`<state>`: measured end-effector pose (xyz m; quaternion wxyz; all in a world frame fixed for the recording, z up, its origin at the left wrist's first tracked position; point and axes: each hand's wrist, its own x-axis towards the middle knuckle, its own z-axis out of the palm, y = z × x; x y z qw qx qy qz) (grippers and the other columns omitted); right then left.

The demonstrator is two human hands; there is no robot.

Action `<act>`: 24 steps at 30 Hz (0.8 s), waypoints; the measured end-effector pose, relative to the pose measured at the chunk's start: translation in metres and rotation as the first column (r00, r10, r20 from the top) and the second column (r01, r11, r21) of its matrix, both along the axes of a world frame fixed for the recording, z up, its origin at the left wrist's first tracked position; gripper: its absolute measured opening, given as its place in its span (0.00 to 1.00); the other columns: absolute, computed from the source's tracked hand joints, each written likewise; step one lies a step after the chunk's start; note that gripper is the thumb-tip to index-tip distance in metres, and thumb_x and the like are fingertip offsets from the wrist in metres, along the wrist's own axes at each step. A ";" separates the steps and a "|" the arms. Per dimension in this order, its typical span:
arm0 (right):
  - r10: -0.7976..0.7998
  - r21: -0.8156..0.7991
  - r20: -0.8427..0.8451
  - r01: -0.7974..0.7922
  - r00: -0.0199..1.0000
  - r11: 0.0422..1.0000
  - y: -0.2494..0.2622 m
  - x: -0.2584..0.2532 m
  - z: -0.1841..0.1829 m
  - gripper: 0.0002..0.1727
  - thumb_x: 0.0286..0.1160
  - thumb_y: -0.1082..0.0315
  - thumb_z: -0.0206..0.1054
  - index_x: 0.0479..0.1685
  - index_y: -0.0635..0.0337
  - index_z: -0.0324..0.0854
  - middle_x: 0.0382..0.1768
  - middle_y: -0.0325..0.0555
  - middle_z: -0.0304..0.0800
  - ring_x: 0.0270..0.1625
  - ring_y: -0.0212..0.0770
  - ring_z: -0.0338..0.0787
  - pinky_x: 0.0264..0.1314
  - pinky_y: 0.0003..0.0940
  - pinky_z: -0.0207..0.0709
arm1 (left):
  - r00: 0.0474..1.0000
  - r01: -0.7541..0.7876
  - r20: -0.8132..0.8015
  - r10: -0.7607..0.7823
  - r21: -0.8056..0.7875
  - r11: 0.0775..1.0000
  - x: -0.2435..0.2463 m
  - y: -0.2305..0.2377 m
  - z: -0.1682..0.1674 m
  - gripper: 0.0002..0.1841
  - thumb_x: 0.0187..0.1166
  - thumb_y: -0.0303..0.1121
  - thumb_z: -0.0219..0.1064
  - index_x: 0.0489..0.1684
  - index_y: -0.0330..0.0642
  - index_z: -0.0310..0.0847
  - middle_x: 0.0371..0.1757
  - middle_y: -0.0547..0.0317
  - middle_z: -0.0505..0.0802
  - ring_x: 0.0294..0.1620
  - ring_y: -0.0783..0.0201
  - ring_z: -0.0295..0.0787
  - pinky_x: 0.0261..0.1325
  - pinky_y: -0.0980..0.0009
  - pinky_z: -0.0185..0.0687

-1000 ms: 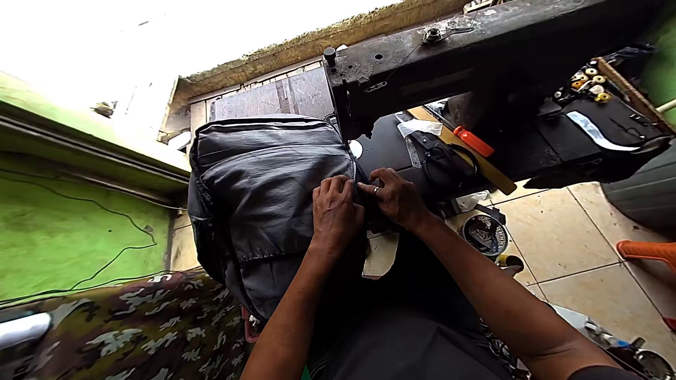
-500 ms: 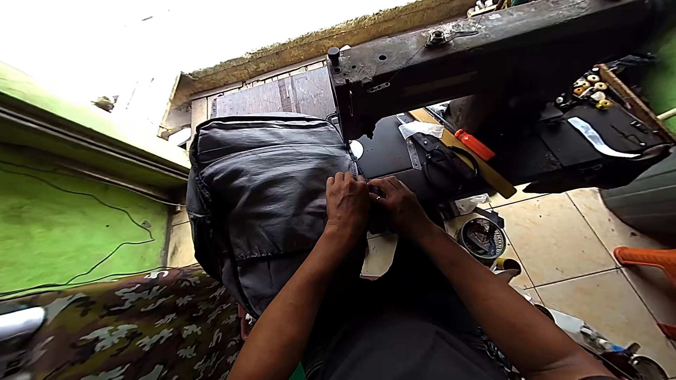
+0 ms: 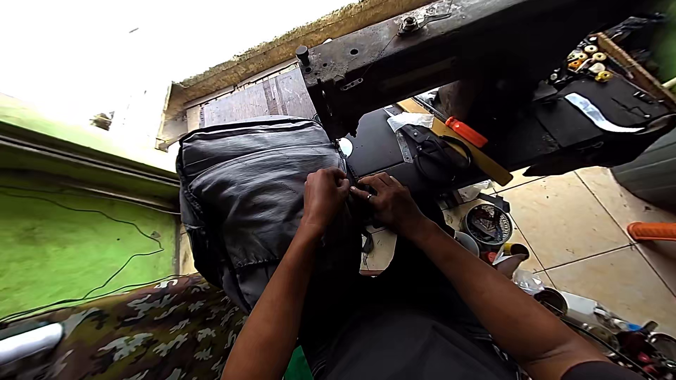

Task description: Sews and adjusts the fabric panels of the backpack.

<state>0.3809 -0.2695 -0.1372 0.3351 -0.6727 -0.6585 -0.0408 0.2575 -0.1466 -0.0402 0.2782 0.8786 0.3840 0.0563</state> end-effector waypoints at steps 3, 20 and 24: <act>0.006 0.003 -0.013 -0.006 1.000 1.000 -0.001 0.001 0.002 0.17 0.73 0.75 0.66 0.55 0.51 0.95 0.57 0.52 0.91 0.64 0.53 0.88 0.58 0.45 0.82 | 1.000 0.026 -0.017 -0.024 0.114 0.993 0.005 -0.014 -0.002 0.04 0.75 0.29 0.71 0.37 0.40 0.93 0.29 0.49 0.91 0.33 0.48 0.90 0.37 0.45 0.82; 0.010 -0.024 0.046 -0.009 0.999 1.000 -0.002 -0.001 0.009 0.16 0.72 0.76 0.67 0.53 0.52 0.95 0.57 0.53 0.91 0.64 0.54 0.88 0.56 0.46 0.82 | 0.988 0.052 -0.152 -0.026 0.173 0.984 0.011 -0.021 -0.014 0.09 0.79 0.30 0.67 0.46 0.37 0.93 0.40 0.43 0.93 0.46 0.43 0.92 0.46 0.44 0.85; 0.005 -0.024 0.033 -0.004 0.999 1.000 -0.003 -0.002 0.007 0.16 0.73 0.74 0.67 0.54 0.51 0.95 0.59 0.52 0.91 0.65 0.54 0.88 0.57 0.46 0.82 | 0.986 0.076 -0.159 -0.054 0.133 0.988 0.009 -0.020 -0.015 0.11 0.83 0.32 0.65 0.48 0.39 0.94 0.42 0.44 0.93 0.48 0.45 0.92 0.50 0.46 0.85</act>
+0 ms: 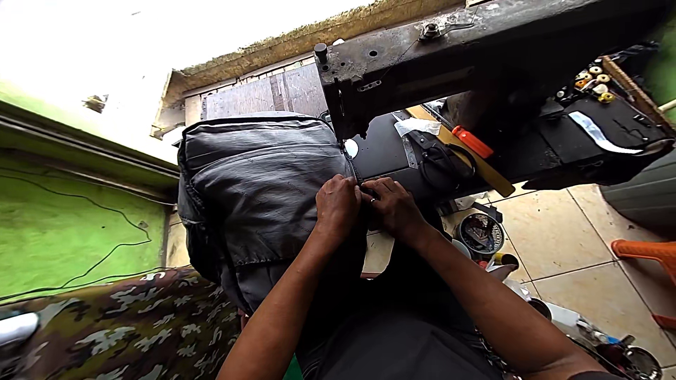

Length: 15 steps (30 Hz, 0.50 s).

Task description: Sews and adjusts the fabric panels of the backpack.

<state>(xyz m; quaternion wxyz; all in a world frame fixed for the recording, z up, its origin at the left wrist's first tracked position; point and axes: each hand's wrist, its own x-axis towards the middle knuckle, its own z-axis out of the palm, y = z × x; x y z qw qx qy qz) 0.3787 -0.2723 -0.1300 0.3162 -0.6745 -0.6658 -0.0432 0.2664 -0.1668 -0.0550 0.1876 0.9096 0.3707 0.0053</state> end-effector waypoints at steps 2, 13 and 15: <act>0.012 -0.004 -0.075 -0.012 0.997 1.000 0.001 0.002 0.000 0.13 0.74 0.71 0.66 0.50 0.54 0.95 0.58 0.51 0.93 0.64 0.53 0.89 0.57 0.47 0.82 | 0.999 0.052 -0.002 -0.052 -0.005 0.999 -0.005 -0.001 -0.004 0.13 0.85 0.34 0.63 0.47 0.38 0.94 0.41 0.46 0.91 0.48 0.47 0.90 0.50 0.49 0.86; -0.055 -0.153 -0.014 0.052 0.998 0.987 0.032 0.010 0.014 0.17 0.80 0.69 0.63 0.62 0.53 0.92 0.68 0.42 0.90 0.51 0.49 0.90 0.40 0.44 0.84 | 0.969 0.246 -0.003 -0.246 0.061 0.967 -0.024 -0.003 -0.014 0.19 0.86 0.37 0.56 0.62 0.39 0.91 0.38 0.49 0.91 0.46 0.50 0.88 0.49 0.56 0.83; -0.055 -0.183 0.060 0.065 0.997 0.981 0.027 0.006 0.014 0.19 0.78 0.72 0.64 0.65 0.55 0.90 0.70 0.43 0.89 0.53 0.50 0.90 0.43 0.44 0.85 | 0.943 0.330 0.063 -0.326 -0.058 0.942 -0.031 0.006 -0.004 0.17 0.89 0.39 0.58 0.52 0.39 0.93 0.38 0.49 0.91 0.47 0.50 0.89 0.52 0.54 0.84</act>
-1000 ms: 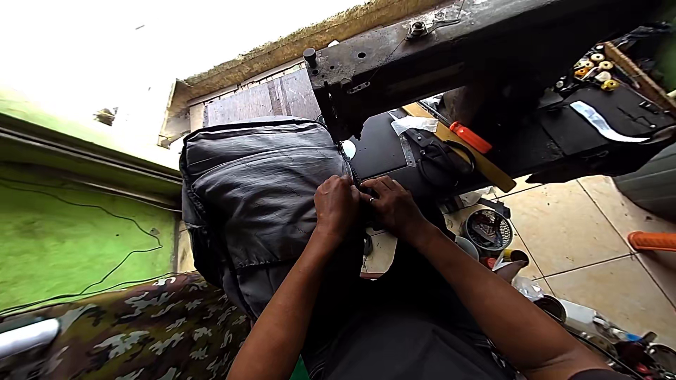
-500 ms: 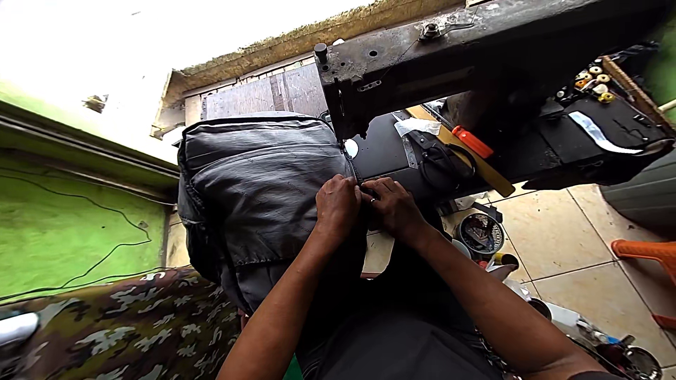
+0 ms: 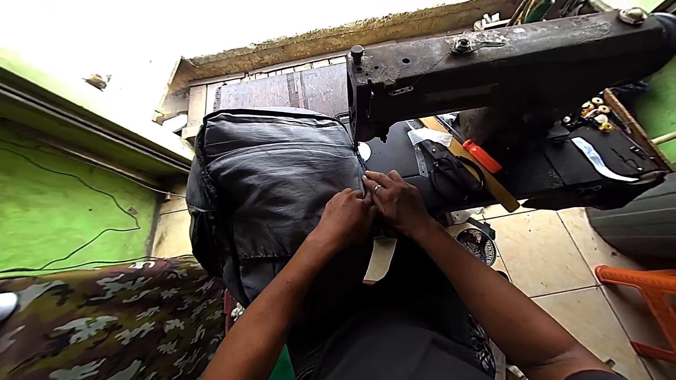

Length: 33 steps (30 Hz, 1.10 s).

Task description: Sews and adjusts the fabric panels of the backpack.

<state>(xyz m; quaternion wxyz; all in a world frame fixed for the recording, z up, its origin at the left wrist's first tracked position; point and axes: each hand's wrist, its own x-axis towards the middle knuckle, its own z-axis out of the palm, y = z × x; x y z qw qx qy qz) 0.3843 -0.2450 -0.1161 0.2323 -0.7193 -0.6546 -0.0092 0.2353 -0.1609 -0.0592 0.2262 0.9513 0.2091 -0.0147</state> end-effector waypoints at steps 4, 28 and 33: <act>-0.019 0.015 0.108 0.018 0.994 1.000 -0.005 -0.007 -0.003 0.17 0.75 0.75 0.66 0.60 0.60 0.91 0.71 0.46 0.88 0.56 0.52 0.90 0.45 0.45 0.84 | 0.954 0.060 0.270 -0.130 0.251 0.966 -0.001 0.031 -0.003 0.14 0.85 0.38 0.63 0.58 0.47 0.93 0.56 0.54 0.93 0.63 0.52 0.87 0.65 0.53 0.81; -0.080 -0.079 0.203 0.098 0.976 0.992 0.016 -0.011 0.003 0.24 0.79 0.75 0.56 0.72 0.59 0.85 0.78 0.42 0.83 0.46 0.49 0.93 0.38 0.41 0.84 | 0.984 0.112 0.079 -0.161 0.429 0.897 -0.002 0.088 -0.028 0.23 0.90 0.48 0.51 0.70 0.51 0.88 0.77 0.56 0.87 0.85 0.47 0.73 0.90 0.47 0.57; -0.101 -0.094 0.177 0.119 0.979 0.988 0.021 -0.010 0.003 0.25 0.80 0.76 0.57 0.76 0.58 0.82 0.80 0.43 0.81 0.43 0.49 0.92 0.36 0.42 0.84 | 0.986 0.123 0.056 -0.160 0.413 0.903 0.002 0.094 -0.024 0.24 0.91 0.47 0.49 0.73 0.49 0.86 0.78 0.54 0.86 0.86 0.46 0.72 0.90 0.44 0.55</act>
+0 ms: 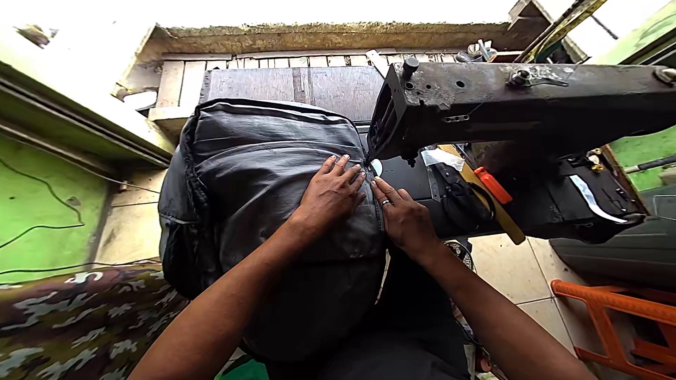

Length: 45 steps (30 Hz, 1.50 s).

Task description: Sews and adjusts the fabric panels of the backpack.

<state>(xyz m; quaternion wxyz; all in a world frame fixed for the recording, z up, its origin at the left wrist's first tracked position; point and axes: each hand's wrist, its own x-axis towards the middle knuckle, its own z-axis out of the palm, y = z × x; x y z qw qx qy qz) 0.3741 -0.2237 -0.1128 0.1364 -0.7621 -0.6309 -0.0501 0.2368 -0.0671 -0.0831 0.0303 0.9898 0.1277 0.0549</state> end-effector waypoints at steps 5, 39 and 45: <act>-0.013 -0.033 -0.012 0.013 1.000 0.999 0.008 0.003 0.002 0.27 0.78 0.78 0.59 0.78 0.59 0.80 0.83 0.42 0.78 0.42 0.49 0.92 0.34 0.43 0.83 | 1.000 0.012 -0.007 -0.012 0.019 1.000 0.006 0.012 -0.001 0.25 0.91 0.48 0.49 0.73 0.48 0.85 0.78 0.53 0.86 0.86 0.45 0.73 0.90 0.44 0.56; -0.120 -0.102 -0.987 0.163 0.104 0.981 -0.089 -0.055 0.017 0.14 0.88 0.58 0.61 0.38 0.59 0.80 0.27 0.34 0.79 0.25 0.25 0.81 0.33 0.23 0.79 | 0.106 -0.344 0.260 0.960 -0.896 0.281 -0.206 -0.133 0.043 0.24 0.77 0.24 0.66 0.71 0.24 0.66 0.53 0.66 0.89 0.51 0.87 0.88 0.59 0.84 0.86; -0.117 -0.123 -0.992 0.180 -0.044 0.976 -0.087 -0.073 -0.021 0.13 0.87 0.60 0.61 0.37 0.59 0.77 0.26 0.34 0.78 0.25 0.28 0.80 0.33 0.26 0.79 | 0.177 -0.682 0.051 0.983 -0.714 0.160 -0.220 -0.114 0.010 0.33 0.75 0.32 0.76 0.75 0.20 0.68 0.68 0.31 0.86 0.70 0.53 0.85 0.77 0.57 0.77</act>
